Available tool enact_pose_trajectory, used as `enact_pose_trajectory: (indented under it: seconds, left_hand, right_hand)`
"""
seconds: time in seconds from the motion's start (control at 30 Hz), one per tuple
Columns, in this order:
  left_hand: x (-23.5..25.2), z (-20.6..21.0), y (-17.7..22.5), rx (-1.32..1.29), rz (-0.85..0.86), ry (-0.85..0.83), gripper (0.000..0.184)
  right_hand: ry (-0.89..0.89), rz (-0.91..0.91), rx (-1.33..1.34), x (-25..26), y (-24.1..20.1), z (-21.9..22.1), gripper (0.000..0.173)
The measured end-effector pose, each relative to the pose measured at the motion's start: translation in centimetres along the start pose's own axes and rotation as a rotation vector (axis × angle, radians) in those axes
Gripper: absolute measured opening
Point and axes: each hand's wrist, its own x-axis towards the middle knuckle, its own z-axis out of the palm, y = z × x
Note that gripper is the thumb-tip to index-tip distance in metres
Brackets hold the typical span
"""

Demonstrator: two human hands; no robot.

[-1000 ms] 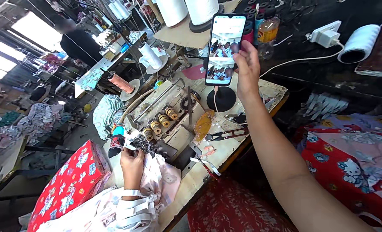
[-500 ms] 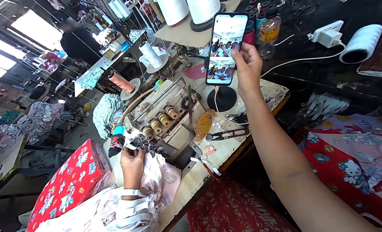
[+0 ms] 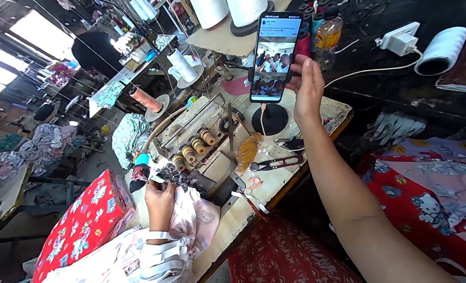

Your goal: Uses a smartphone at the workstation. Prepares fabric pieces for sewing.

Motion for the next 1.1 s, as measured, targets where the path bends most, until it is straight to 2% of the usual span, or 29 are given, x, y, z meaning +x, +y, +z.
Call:
enact_pose_trajectory:
  seconds: [0.17, 0.33, 0.47, 0.53, 0.63, 0.77, 1.1]
  left_hand:
    - [0.0, 0.0, -0.1, -0.005, 0.009, 0.002, 0.047]
    - [0.0, 0.0, 0.1, -0.015, 0.007, 0.005, 0.049]
    - [-0.1, 0.0, 0.4, -0.007, -0.003, 0.002, 0.050]
    - [-0.2, 0.0, 0.7, -0.006, -0.008, -0.003, 0.052]
    - [-0.2, 0.0, 0.5, -0.007, -0.002, -0.005, 0.051]
    - [-0.1, 0.0, 0.5, -0.001, -0.003, -0.002, 0.050]
    - [-0.1, 0.0, 0.4, 0.000, -0.003, 0.003, 0.049]
  right_hand:
    - [-0.008, -0.185, -0.093, -0.6, 0.9, -0.5, 0.039]
    - [-0.037, -0.361, -0.223, -0.5, 1.3, -0.5, 0.048]
    - [-0.050, -0.425, -0.293, -0.6, 0.8, -0.4, 0.055]
    - [-0.051, -0.478, -0.335, -0.6, 0.7, -0.3, 0.050]
    - [-0.041, -0.606, -0.377, -0.4, 1.0, 0.1, 0.031]
    - [-0.052, -0.614, -0.386, 0.1, 1.2, 0.5, 0.020]
    - [-0.059, -0.595, -0.407, 0.6, 0.6, 0.7, 0.024]
